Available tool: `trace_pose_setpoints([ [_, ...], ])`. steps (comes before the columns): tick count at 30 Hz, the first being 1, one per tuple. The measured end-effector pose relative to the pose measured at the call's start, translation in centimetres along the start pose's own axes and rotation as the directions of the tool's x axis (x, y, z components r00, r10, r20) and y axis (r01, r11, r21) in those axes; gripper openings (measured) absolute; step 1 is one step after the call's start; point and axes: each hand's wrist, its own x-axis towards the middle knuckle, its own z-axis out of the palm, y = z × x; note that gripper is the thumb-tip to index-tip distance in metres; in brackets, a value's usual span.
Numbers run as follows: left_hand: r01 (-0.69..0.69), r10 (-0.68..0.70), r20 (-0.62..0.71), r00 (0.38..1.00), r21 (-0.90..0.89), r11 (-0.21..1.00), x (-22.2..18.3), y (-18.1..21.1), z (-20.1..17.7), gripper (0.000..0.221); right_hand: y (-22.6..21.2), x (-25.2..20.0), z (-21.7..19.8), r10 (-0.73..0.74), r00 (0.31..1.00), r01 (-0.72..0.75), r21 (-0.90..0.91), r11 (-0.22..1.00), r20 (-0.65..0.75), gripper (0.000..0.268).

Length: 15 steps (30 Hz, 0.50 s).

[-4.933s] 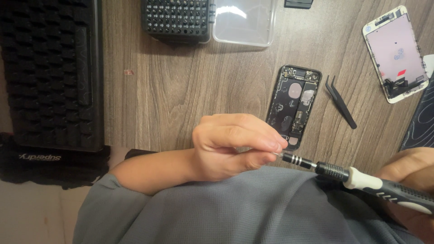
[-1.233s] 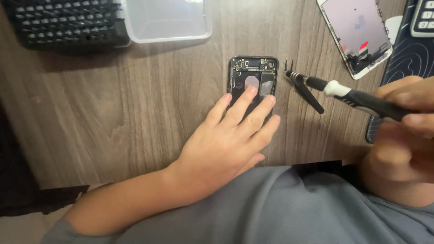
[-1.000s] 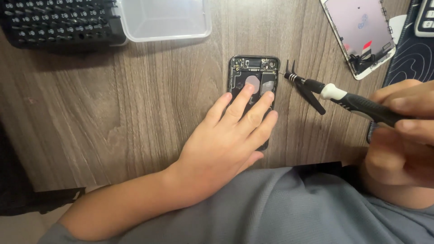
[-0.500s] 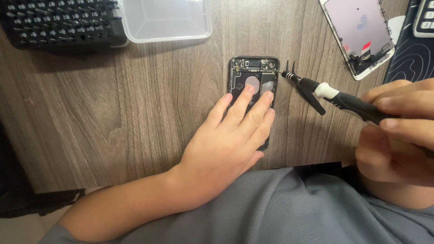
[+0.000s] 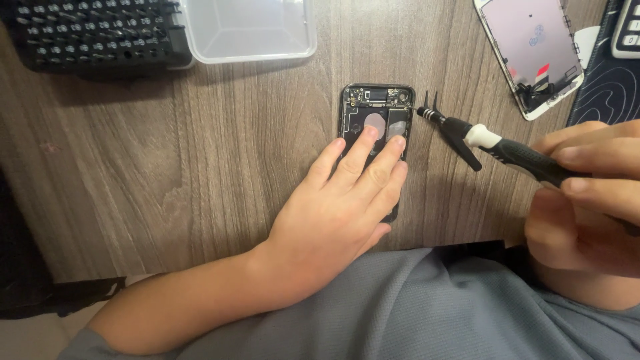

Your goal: Disassembling a smartphone to remove internal components using precision tools.

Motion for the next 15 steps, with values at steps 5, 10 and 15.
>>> trace_pose_setpoints([
  [5,-0.007,0.007,-0.027,1.0,-0.028,1.0,-0.1,-0.2,0.3,0.077,2.4,-2.0,0.2,-0.101,0.98,0.107,0.027,0.994,-0.174,0.042],
  [10,-0.027,0.027,-0.009,1.0,0.01,1.0,-0.2,-0.2,0.2,0.076,1.8,-3.2,0.0,-0.062,0.956,0.046,-0.065,0.997,-0.286,0.038],
  [15,-0.047,0.046,-0.041,0.998,-0.01,0.999,-0.2,-0.3,-0.2,0.069,2.5,-4.7,-1.5,-0.084,0.971,0.054,-0.136,0.989,-0.225,0.038],
])
